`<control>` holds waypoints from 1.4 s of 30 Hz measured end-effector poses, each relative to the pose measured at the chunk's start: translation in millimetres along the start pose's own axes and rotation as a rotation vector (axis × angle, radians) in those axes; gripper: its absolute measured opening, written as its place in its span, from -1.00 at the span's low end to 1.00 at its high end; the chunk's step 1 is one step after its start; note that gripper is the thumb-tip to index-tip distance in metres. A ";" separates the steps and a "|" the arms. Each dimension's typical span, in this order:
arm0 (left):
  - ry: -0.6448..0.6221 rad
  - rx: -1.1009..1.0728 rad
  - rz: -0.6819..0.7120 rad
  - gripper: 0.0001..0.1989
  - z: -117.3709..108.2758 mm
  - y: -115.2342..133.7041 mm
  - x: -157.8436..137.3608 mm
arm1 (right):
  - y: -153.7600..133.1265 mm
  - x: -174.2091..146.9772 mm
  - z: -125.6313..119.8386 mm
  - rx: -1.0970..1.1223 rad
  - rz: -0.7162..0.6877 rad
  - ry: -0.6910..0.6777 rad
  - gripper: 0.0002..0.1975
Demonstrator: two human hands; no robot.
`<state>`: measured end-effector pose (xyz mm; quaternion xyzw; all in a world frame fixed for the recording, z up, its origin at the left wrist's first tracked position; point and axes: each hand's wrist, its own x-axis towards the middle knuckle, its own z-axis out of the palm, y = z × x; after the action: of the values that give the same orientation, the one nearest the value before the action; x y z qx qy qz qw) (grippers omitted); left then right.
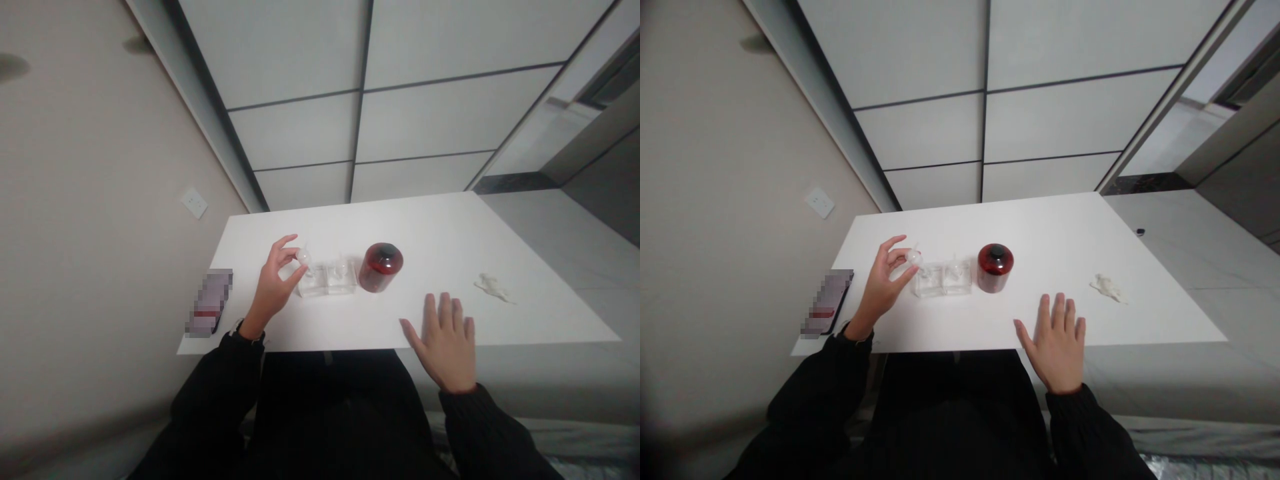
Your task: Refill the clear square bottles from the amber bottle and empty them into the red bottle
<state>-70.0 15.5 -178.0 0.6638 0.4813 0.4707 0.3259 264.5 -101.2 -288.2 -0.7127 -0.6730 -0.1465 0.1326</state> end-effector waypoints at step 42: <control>0.011 0.119 0.071 -0.49 0.2 12.4 -4.3 | 0.9 -0.5 1.5 0.026 0.001 -0.003 -0.19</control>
<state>-66.1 7.3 -168.5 0.6959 0.4863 0.4563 0.2664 265.5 -101.2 -289.8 -0.7115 -0.6748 -0.1364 0.1408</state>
